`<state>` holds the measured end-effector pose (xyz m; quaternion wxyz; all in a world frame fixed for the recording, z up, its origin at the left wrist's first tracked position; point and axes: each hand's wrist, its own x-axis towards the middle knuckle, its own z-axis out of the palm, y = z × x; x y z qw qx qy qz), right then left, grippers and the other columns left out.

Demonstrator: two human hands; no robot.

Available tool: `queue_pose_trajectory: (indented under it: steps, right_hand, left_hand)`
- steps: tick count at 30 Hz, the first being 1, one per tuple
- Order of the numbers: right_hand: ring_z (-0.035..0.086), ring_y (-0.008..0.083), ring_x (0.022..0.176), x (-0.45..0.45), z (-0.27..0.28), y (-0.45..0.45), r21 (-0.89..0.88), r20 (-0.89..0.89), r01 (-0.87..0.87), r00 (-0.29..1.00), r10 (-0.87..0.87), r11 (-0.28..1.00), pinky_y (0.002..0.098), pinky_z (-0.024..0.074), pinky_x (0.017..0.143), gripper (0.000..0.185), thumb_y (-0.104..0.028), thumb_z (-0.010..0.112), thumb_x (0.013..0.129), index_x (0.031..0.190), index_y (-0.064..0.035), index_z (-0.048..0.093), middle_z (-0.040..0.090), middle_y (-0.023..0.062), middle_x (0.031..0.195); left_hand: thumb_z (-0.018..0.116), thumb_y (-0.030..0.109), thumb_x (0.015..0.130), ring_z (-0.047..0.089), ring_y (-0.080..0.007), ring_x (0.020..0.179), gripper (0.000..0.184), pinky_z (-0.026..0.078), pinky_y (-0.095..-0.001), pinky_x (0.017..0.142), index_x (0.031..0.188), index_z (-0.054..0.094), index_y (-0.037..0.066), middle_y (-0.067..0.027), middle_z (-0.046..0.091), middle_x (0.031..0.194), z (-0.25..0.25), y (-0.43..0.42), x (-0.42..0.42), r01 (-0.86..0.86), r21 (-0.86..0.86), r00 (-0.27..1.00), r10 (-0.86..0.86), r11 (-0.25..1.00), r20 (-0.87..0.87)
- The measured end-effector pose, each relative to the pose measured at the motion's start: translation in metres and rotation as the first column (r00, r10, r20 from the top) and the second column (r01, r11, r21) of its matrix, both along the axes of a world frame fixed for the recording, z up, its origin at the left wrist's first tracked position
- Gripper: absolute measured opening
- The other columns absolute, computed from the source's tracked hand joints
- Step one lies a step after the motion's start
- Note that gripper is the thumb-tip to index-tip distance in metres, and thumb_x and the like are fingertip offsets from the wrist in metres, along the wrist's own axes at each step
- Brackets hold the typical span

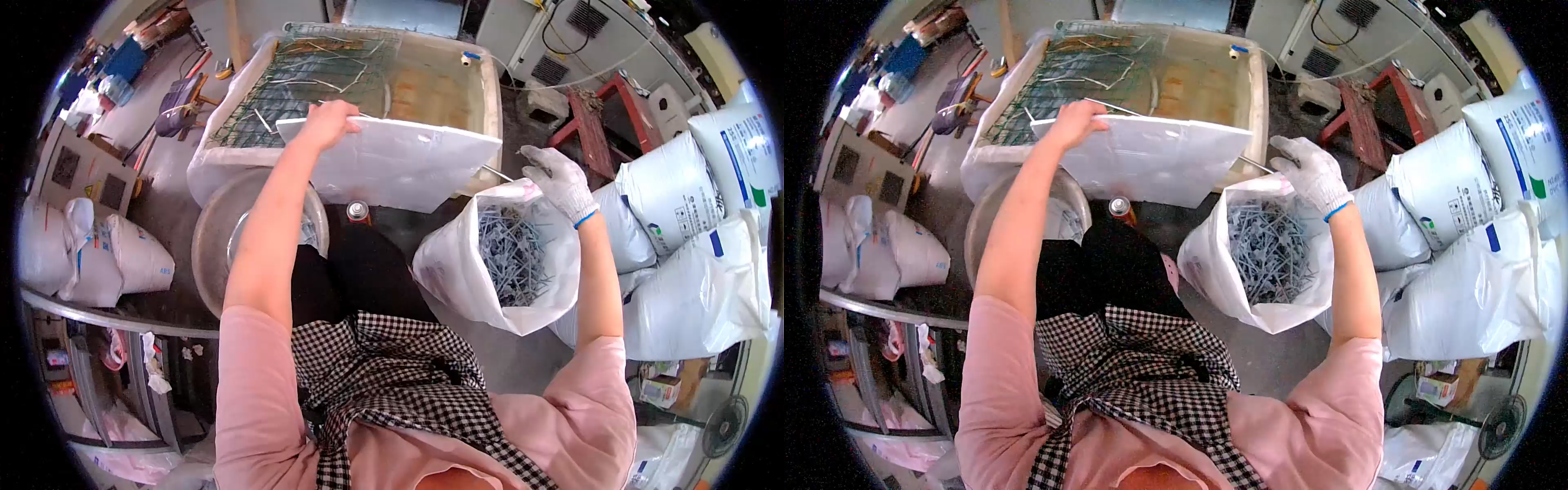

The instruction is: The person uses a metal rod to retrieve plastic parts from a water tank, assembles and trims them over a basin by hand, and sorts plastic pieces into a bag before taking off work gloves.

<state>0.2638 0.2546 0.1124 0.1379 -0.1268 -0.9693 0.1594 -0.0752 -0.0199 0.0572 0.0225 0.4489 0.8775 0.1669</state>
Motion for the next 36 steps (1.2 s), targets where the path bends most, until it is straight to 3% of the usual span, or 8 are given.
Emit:
queue_pose_trajectory:
  steps: [4,9,13,17,19,28,32,36]
  right_hand:
    - [0.063,0.0309,0.091,0.007,-0.009,0.005,-0.026,-0.032,0.026,0.999,-0.027,0.999,0.0366,0.0499,0.08,0.034,-0.021,0.066,0.083,0.114,-0.0091,0.065,0.064,0.0144,0.097]
    - [0.063,0.0316,0.096,-0.003,-0.01,0.002,-0.141,0.082,0.097,0.993,-0.086,0.985,0.0367,0.0498,0.084,0.033,-0.021,0.062,0.085,0.115,-0.0076,0.064,0.065,0.0154,0.104]
    - [0.061,0.0321,0.105,-0.008,-0.023,-0.006,0.062,0.03,-0.06,0.998,0.058,0.996,0.0383,0.0486,0.09,0.033,-0.022,0.061,0.086,0.116,-0.0091,0.064,0.063,0.0164,0.11]
    - [0.062,0.0307,0.099,-0.003,0.016,-0.054,0.099,0.164,0.073,0.983,-0.088,0.992,0.0415,0.0496,0.086,0.025,-0.031,0.06,0.084,0.099,-0.0118,0.067,0.063,0.0121,0.105]
    - [0.061,0.0298,0.099,0.004,-0.014,-0.041,0.221,0.115,-0.043,0.993,0.018,0.974,0.0414,0.0496,0.086,0.025,-0.033,0.058,0.084,0.096,-0.0127,0.065,0.062,0.011,0.1]
    - [0.059,0.0306,0.104,0.027,-0.038,-0.102,0.081,0.183,0.014,0.983,-0.029,0.997,0.0415,0.0488,0.089,0.044,-0.032,0.063,0.082,0.119,-0.009,0.057,0.06,0.014,0.105]
    - [0.057,0.0313,0.108,0.054,-0.059,-0.125,0.019,0.071,0.081,0.994,-0.082,0.997,0.0423,0.0474,0.091,0.043,-0.035,0.061,0.084,0.12,-0.0108,0.058,0.059,0.0147,0.11]
    - [0.06,0.0343,0.105,0.092,-0.078,-0.132,0.124,0.196,0.283,0.933,-0.303,0.951,0.0448,0.0477,0.091,0.042,-0.039,0.057,0.086,0.116,-0.0101,0.061,0.061,0.0171,0.11]
  left_hand:
    - [0.075,0.027,0.075,0.064,-0.0375,0.088,0.027,0.049,-0.0432,0.077,0.092,0.07,0.007,-0.0201,0.067,0.087,0.015,0.016,-0.009,0.032,0.094,0.997,-0.038,0.995,0.062]
    - [0.079,0.027,0.071,0.065,-0.0322,0.089,0.033,0.048,-0.0443,0.083,0.094,0.07,0.006,-0.0171,0.068,0.09,-0.004,0.041,-0.033,0.135,0.007,0.974,-0.134,0.991,0.185]
    - [0.082,0.029,0.067,0.043,-0.0343,0.127,0.062,0.018,-0.0644,0.107,0.124,0.058,0.018,-0.0158,0.052,0.131,-0.043,0.047,-0.024,-0.142,-0.014,0.984,0.14,0.99,-0.107]
    - [0.084,0.028,0.064,0.035,-0.0347,0.133,0.092,0.018,-0.059,0.11,0.142,0.037,0.018,-0.018,0.043,0.137,-0.043,0.041,-0.003,-0.117,0.132,0.932,0.155,0.984,-0.328]
    - [0.084,0.029,0.064,0.033,-0.0336,0.135,0.095,0.018,-0.0574,0.111,0.144,0.035,0.017,-0.0175,0.045,0.134,-0.022,0.033,0.011,-0.114,0.164,0.925,0.165,0.98,-0.342]
    - [0.083,0.021,0.066,0.027,-0.0345,0.138,0.09,0.017,-0.0567,0.111,0.142,0.036,0.009,-0.0182,0.038,0.137,-0.012,-0.01,0.027,-0.167,0.541,0.85,0.399,0.824,-0.345]
    - [0.08,0.018,0.071,0.028,-0.0374,0.137,0.083,0.017,-0.0566,0.111,0.14,0.035,0.006,-0.0201,0.037,0.136,-0.04,-0.042,0.033,-0.138,0.581,0.837,0.409,0.802,-0.365]
    - [0.076,0.019,0.075,0.031,-0.0397,0.133,0.077,0.02,-0.0567,0.109,0.138,0.035,0.006,-0.0222,0.037,0.136,-0.082,-0.069,0.04,-0.415,0.441,0.863,0.498,0.796,-0.087]
